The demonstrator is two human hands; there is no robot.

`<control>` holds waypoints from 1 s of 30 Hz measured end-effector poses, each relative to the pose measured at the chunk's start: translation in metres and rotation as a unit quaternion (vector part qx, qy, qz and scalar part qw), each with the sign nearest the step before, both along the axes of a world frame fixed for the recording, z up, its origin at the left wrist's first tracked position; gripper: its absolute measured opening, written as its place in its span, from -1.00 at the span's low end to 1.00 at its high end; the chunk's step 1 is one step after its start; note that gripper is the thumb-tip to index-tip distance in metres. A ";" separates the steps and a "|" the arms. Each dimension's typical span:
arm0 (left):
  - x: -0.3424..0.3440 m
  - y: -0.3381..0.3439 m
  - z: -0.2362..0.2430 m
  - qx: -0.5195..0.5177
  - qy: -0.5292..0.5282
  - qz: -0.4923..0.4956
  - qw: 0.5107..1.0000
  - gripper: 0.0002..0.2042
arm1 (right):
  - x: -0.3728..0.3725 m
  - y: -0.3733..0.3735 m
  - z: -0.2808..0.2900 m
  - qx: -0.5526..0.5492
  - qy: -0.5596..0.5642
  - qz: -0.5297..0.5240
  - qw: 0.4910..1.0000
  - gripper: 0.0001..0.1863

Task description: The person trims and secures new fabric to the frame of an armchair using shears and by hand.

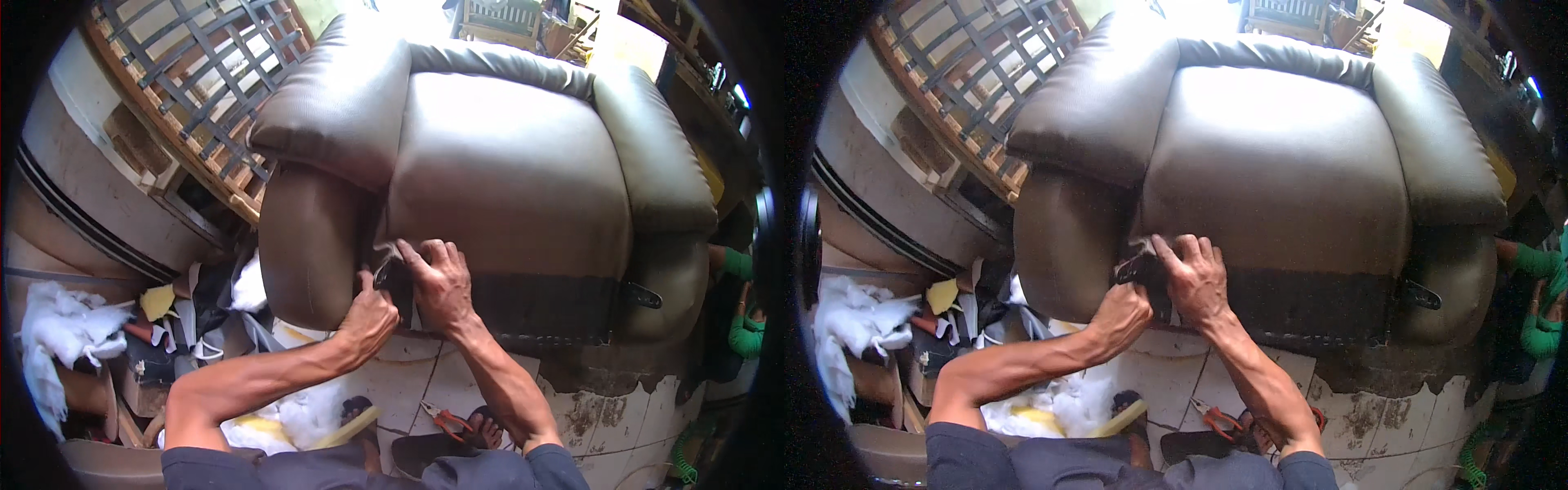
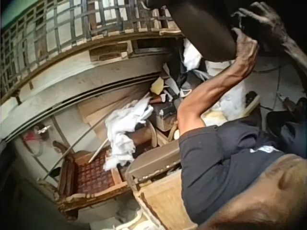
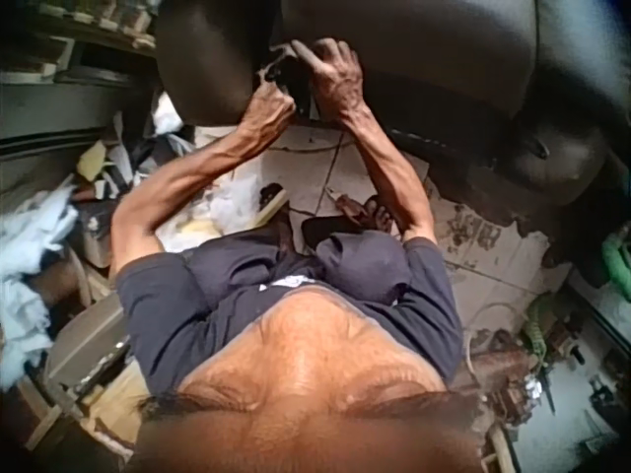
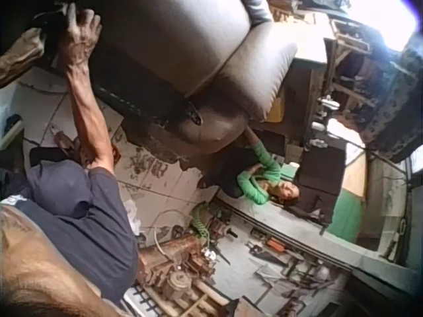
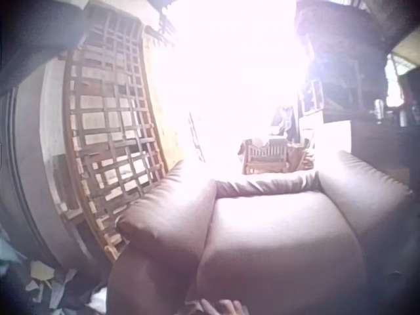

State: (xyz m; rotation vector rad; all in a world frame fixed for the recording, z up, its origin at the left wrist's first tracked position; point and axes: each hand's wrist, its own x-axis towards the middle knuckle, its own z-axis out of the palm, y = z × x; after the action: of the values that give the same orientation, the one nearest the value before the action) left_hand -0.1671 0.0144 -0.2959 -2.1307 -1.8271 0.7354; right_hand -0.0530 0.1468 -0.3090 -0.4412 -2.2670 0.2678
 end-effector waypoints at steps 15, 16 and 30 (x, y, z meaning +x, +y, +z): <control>0.022 -0.041 0.114 0.046 -0.387 0.016 0.921 -0.76 | 0.103 -0.092 -0.027 -0.200 -0.048 0.165 0.965 -0.47; 0.021 -0.035 0.132 0.089 -0.385 -0.003 0.919 -0.79 | 0.129 -0.098 -0.041 -0.247 -0.099 0.143 0.953 -0.49; -0.048 0.088 0.138 -0.126 -0.140 0.034 0.982 -0.83 | 0.386 -0.147 -0.227 -0.286 -0.278 -0.409 0.821 -0.35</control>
State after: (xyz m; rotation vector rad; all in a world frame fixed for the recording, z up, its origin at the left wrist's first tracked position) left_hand -0.2151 0.1022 -0.1576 -2.4496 -2.0518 0.7504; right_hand 0.3333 0.0001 -0.5359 -1.9614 -2.2368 0.3982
